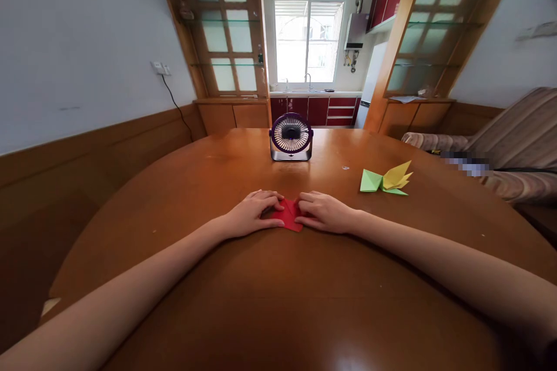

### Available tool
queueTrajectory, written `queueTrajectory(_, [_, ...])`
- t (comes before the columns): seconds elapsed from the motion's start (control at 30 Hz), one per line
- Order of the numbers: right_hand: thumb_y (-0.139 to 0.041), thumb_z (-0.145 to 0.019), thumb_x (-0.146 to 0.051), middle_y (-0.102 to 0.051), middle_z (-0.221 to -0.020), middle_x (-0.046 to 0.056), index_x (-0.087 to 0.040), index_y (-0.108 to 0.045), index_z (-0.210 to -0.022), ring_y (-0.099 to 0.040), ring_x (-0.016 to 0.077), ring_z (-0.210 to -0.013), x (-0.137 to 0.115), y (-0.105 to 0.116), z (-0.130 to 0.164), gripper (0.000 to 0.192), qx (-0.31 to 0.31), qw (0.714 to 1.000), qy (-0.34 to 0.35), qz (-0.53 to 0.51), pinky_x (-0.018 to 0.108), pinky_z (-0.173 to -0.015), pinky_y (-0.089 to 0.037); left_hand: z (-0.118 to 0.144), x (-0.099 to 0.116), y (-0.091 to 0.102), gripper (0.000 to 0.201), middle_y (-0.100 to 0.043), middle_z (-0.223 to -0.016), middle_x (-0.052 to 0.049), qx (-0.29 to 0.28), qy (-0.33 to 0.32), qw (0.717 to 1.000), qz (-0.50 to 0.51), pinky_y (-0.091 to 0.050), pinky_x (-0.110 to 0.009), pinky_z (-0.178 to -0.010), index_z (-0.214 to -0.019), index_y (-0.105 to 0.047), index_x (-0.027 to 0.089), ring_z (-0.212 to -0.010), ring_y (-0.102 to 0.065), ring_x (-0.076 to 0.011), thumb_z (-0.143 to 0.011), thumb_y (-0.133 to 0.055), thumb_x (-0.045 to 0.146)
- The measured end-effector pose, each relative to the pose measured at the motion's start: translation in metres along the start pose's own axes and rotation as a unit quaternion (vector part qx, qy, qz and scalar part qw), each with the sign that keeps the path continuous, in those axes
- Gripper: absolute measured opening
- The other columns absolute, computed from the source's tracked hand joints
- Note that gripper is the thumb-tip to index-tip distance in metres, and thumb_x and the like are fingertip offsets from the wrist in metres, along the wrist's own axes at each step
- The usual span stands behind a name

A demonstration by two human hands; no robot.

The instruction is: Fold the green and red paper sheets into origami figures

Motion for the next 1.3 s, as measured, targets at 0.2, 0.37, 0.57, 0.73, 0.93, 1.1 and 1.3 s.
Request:
queueTrajectory(0.2, [-0.048,-0.095,-0.049,-0.059,-0.094,0.010,-0.014,-0.058,-0.091,-0.056,0.0198,-0.079,-0.002,0.002,0.004,0.037,-0.003,0.999,-0.029,-0.018,0.035,-0.077,-0.048,-0.002,-0.006,-0.002,0.050,-0.048,-0.143,-0.013,-0.007,0.045,0.999,0.022,-0.020,-0.055,-0.114,-0.122,-0.056,0.024,-0.137,-0.038,-0.0291,-0.083,-0.063,0.056])
queueTrajectory(0.37, [-0.049,-0.093,-0.052,-0.060,-0.098,0.012,-0.013,-0.059,-0.098,-0.057,0.0221,-0.084,-0.003,0.002,0.003,0.041,-0.010,0.997,-0.061,-0.039,0.039,-0.081,-0.049,-0.002,-0.012,0.000,0.084,-0.032,-0.154,-0.014,-0.038,0.073,0.996,0.046,-0.003,-0.057,-0.117,-0.150,-0.025,0.025,-0.144,-0.025,-0.0305,-0.082,-0.060,0.061])
queueTrajectory(0.57, [-0.041,-0.095,-0.058,-0.046,-0.142,0.019,-0.010,-0.041,-0.140,-0.043,0.0297,-0.131,0.000,-0.005,0.005,0.066,-0.048,0.994,-0.068,-0.070,0.051,-0.114,-0.026,0.003,-0.022,0.005,0.097,-0.012,-0.160,-0.010,-0.100,0.115,0.988,0.042,0.002,-0.056,-0.116,-0.154,-0.003,0.028,-0.148,-0.005,-0.0305,-0.082,-0.055,0.067])
queueTrajectory(0.73, [-0.029,-0.096,-0.063,-0.010,-0.160,0.015,-0.013,-0.013,-0.154,-0.011,0.0282,-0.148,0.003,-0.013,0.006,0.079,-0.139,0.979,-0.091,-0.118,0.054,-0.119,0.006,0.002,-0.022,0.005,0.091,-0.008,-0.159,-0.008,-0.115,0.125,0.985,0.029,0.002,-0.056,-0.116,-0.154,-0.006,0.028,-0.148,-0.003,-0.0290,-0.085,-0.050,0.067])
queueTrajectory(0.93, [-0.028,-0.096,-0.063,-0.010,-0.159,0.015,-0.012,-0.012,-0.154,-0.010,0.0287,-0.148,0.002,-0.013,0.005,0.079,-0.144,0.976,-0.094,-0.136,0.053,-0.117,0.013,0.002,-0.017,-0.009,0.081,-0.008,-0.158,-0.013,-0.099,0.170,0.979,-0.063,0.003,-0.054,-0.117,-0.153,-0.018,0.017,-0.148,-0.003,-0.0281,-0.091,-0.029,0.069])
queueTrajectory(1.1, [-0.029,-0.095,-0.065,-0.008,-0.159,0.014,-0.015,-0.011,-0.154,-0.005,0.0288,-0.148,0.004,-0.016,0.006,0.079,-0.133,0.977,-0.097,-0.137,0.054,-0.118,0.012,0.001,-0.004,-0.015,0.086,-0.009,-0.158,-0.016,-0.073,0.159,0.979,-0.104,0.000,-0.057,-0.116,-0.153,-0.020,0.016,-0.147,-0.008,-0.0316,-0.089,-0.032,0.073])
queueTrajectory(1.3, [-0.031,-0.092,-0.069,-0.007,-0.159,0.015,-0.012,-0.010,-0.154,-0.002,0.0305,-0.148,0.003,-0.015,0.005,0.087,-0.131,0.976,-0.115,-0.128,0.055,-0.118,0.009,0.000,0.004,-0.015,0.078,-0.014,-0.157,-0.013,-0.070,0.118,0.984,-0.110,-0.003,-0.053,-0.117,-0.152,-0.022,0.018,-0.147,-0.013,-0.0284,-0.093,-0.031,0.067])
Point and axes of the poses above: each hand's wrist, its own z-axis away from the middle knuckle, its own y-axis out of the back of the hand, x = y × z, the point moved 4 cm from there along -z, towards the middle knuckle
